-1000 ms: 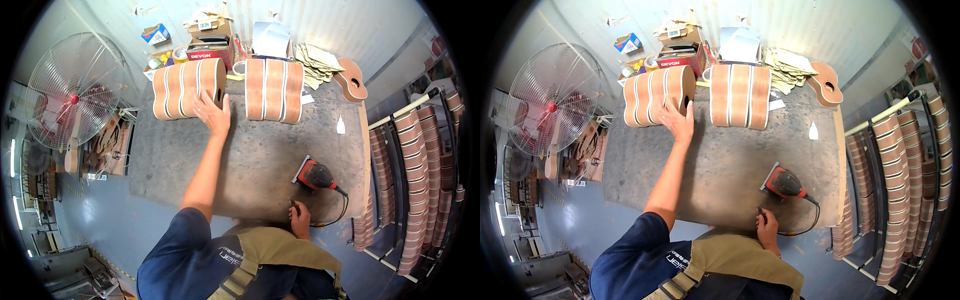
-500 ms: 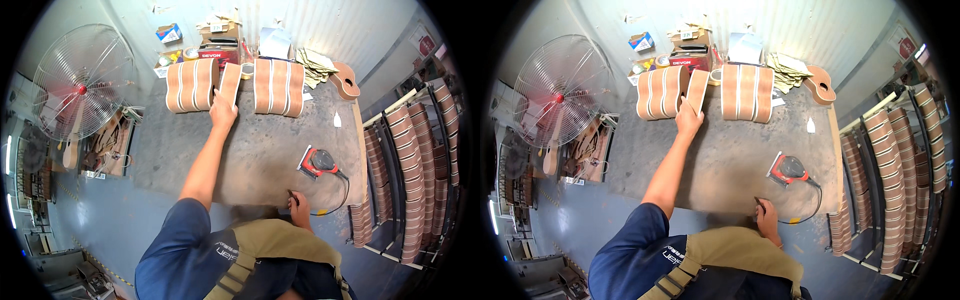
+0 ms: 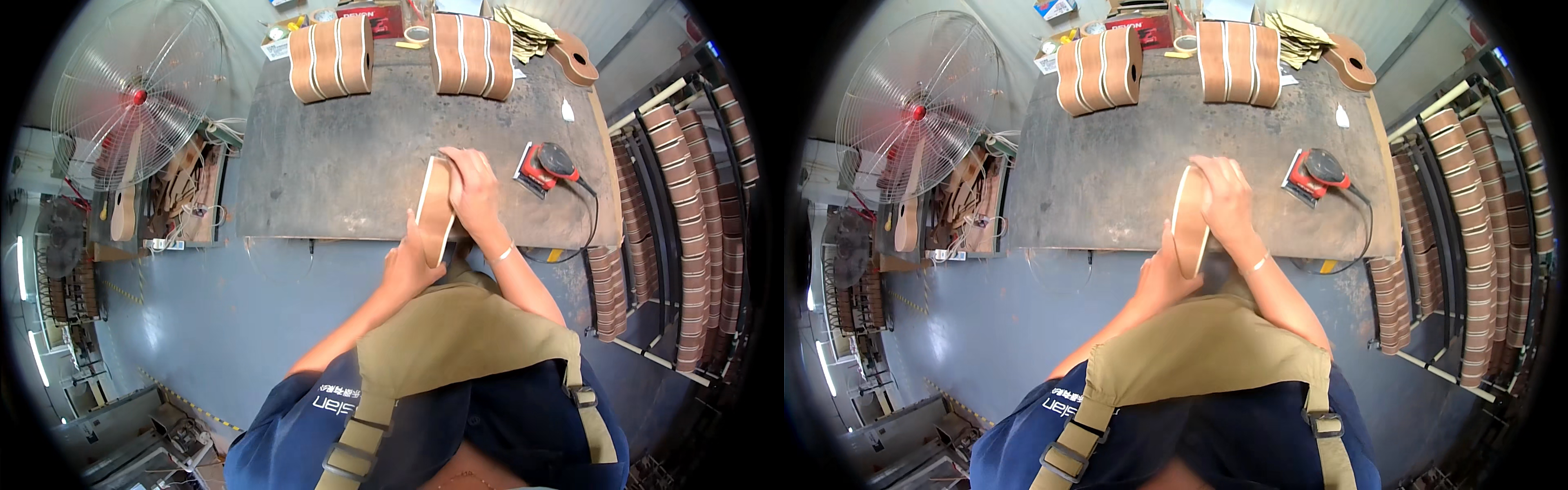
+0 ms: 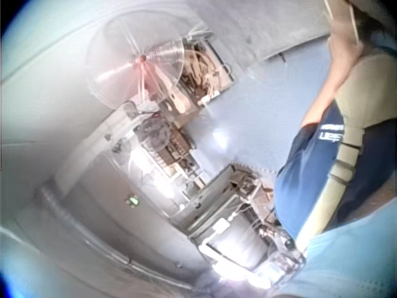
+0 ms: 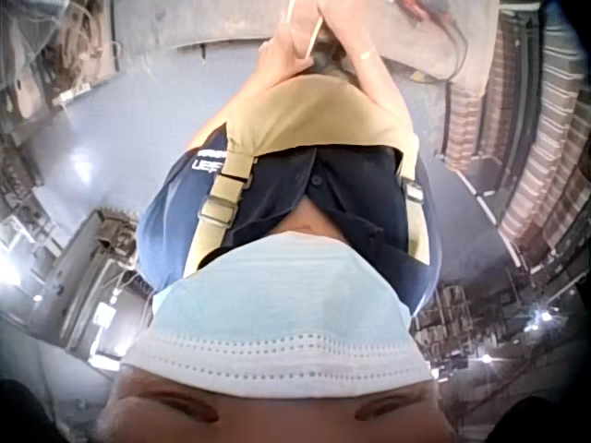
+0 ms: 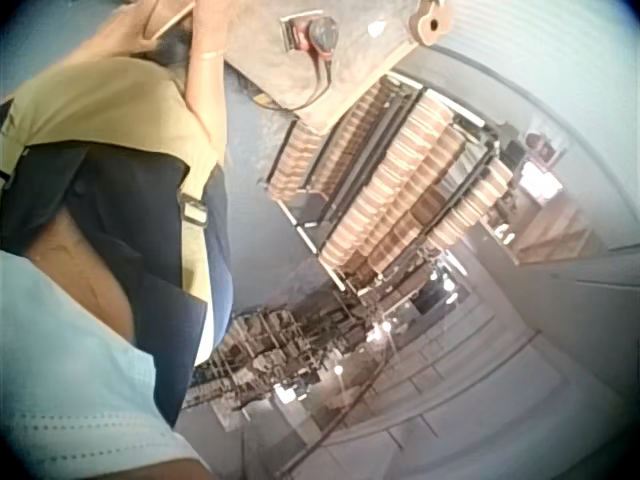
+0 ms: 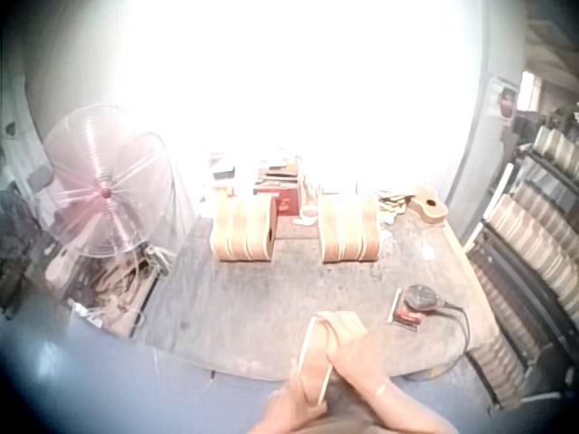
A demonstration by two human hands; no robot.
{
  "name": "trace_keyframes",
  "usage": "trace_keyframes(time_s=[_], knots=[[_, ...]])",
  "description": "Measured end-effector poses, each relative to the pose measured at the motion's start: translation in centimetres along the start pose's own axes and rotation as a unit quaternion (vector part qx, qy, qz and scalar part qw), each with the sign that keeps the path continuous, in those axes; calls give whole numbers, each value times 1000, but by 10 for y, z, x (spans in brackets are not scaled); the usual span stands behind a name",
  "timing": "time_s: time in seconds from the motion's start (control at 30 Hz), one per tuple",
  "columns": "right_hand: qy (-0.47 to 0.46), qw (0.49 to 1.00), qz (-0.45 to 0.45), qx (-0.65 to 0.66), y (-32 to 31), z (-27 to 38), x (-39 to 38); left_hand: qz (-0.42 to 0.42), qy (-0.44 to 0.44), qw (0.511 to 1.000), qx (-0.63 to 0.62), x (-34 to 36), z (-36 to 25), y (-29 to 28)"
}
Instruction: The person scrapes and inspects the binding on wooden ukulele bodies using a scraper and their hands. They pick up multiple bodies from a workbench, clean the edges with the tool, and wipe the surfaces.
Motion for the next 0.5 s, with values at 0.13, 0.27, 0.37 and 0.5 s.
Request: trace_keyframes(time_s=[0.13, 0.27, 0.37, 0.5], knots=[[-38, 998, 36, -35, 19, 17, -15, 45, 50, 997, -39, 1, 15, 17], [-60, 994, 88, 19, 21, 43, -59, 149, 11, 977, -151, 6, 39, 38], [-36, 989, 123, 78, 17, 35, -68, 191, 3, 961, -200, 7, 27, 34], [99, 987, 51, 116, 1, -18, -34, 213, -10, 949, -230, 32, 61, 50]])
Point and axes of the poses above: each hand's wrist, its own x-axis towards the middle knuckle, its own y-axis out of the palm, z = x × y, the point moved 10 cm from there along x, towards the middle knuckle, and after that the axes turned 4 degrees about z, right-handed, at the moved point
